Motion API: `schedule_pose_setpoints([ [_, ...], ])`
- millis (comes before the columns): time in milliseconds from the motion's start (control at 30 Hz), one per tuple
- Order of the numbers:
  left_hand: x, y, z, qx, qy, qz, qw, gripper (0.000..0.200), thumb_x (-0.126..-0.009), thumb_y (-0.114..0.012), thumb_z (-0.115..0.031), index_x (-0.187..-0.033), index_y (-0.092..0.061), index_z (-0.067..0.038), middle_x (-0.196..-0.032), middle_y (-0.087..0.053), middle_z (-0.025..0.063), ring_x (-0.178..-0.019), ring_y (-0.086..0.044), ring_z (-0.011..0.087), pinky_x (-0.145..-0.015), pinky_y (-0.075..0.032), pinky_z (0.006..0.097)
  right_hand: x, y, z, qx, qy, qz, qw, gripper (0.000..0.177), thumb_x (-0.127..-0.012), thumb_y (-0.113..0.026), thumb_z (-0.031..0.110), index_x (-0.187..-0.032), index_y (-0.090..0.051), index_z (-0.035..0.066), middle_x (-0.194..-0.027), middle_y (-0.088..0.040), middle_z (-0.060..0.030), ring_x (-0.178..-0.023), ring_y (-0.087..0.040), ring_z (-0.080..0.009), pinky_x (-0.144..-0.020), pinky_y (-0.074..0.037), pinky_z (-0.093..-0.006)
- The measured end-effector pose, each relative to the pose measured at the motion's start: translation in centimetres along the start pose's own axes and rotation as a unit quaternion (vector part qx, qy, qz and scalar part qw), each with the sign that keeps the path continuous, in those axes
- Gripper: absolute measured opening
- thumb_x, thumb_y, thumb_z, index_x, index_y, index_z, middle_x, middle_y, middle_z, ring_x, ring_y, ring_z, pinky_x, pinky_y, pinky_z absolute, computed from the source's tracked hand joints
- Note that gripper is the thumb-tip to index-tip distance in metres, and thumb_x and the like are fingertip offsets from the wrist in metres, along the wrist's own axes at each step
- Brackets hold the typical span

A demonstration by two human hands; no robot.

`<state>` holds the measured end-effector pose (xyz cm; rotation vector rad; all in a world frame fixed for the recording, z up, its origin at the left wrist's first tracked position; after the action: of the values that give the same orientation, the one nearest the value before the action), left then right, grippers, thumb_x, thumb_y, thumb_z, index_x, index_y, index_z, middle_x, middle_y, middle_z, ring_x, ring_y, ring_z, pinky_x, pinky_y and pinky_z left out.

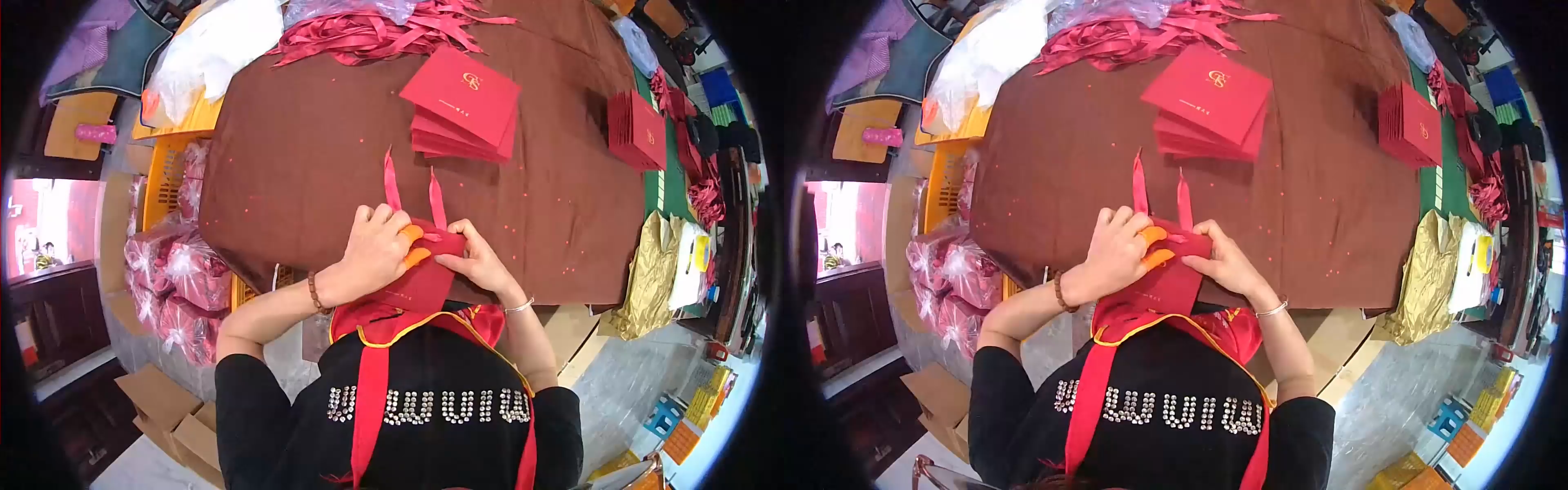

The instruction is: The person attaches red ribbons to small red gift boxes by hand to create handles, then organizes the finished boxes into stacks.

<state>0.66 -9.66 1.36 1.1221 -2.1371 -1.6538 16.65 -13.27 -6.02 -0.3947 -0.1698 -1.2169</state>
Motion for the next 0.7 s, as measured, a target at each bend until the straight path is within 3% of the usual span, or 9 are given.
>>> schedule_pose_setpoints([
  [167, 0.3, -1.7, 0.3, 0.022, 0.022, -0.028, 0.999, 0.026, -0.068, -0.070, -0.019, -0.092, -0.066, -0.009, -0.088, -0.055, 0.0022, -0.083, -0.049, 0.0205, -0.072, -0.033, 0.0351, 0.2, 0.5, -0.8, 0.096, -0.051, -0.002, 0.994, 0.034, -0.083, -0.061, -0.003, -0.106, -0.039, 0.008, -0.099, -0.054, -0.0004, -0.089, -0.052, -0.0057, -0.075, -0.046, -0.0220],
  [267, 0.2, -1.3, 0.4, 0.043, -0.022, -0.040, 0.998, 0.038, -0.067, -0.065, -0.008, -0.105, -0.064, -0.007, -0.089, -0.057, 0.0034, -0.087, -0.051, 0.0212, -0.074, -0.034, 0.0361, 0.2, 0.4, -0.4, 0.037, 0.003, 0.003, 0.999, 0.034, -0.083, -0.061, -0.004, -0.107, -0.039, 0.007, -0.098, -0.055, -0.0008, -0.089, -0.052, -0.0062, -0.076, -0.045, -0.0219],
  [500, 0.4, -1.9, 1.5, 0.047, -0.064, -0.027, 0.996, 0.038, -0.071, -0.060, -0.003, -0.109, -0.061, -0.006, -0.087, -0.057, 0.0044, -0.087, -0.051, 0.0226, -0.078, -0.036, 0.0369, 0.1, 1.4, 0.8, 0.099, 0.013, 0.037, 0.994, 0.033, -0.082, -0.063, -0.002, -0.106, -0.042, 0.006, -0.097, -0.056, -0.0020, -0.090, -0.052, -0.0065, -0.078, -0.045, -0.0232],
  [567, 0.0, -2.4, 2.4, 0.163, 0.018, 0.051, 0.985, 0.039, -0.074, -0.062, -0.003, -0.113, -0.059, -0.007, -0.086, -0.056, 0.0058, -0.088, -0.051, 0.0233, -0.079, -0.037, 0.0358, 0.2, 1.8, 0.4, 0.168, -0.025, 0.043, 0.985, 0.030, -0.082, -0.063, 0.000, -0.105, -0.043, 0.006, -0.098, -0.056, -0.0015, -0.091, -0.051, -0.0059, -0.077, -0.045, -0.0233],
  [700, 0.0, -1.8, 3.8, 0.232, 0.075, -0.006, 0.970, 0.040, -0.078, -0.062, -0.001, -0.116, -0.056, -0.007, -0.086, -0.057, 0.0072, -0.085, -0.054, 0.0229, -0.077, -0.042, 0.0339, 0.5, 1.3, 2.1, 0.149, -0.045, 0.029, 0.987, 0.035, -0.081, -0.066, 0.005, -0.108, -0.045, 0.005, -0.099, -0.057, -0.0030, -0.090, -0.053, -0.0081, -0.078, -0.045, -0.0253],
])
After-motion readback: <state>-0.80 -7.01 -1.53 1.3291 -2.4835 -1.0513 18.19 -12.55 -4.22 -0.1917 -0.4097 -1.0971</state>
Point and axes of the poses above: each hand's wrist, its own x-axis away from the middle knuckle, its own y-axis out of the back of the hand, z = x × y, the point moved 5 cm from there along -x, towards the middle knuckle
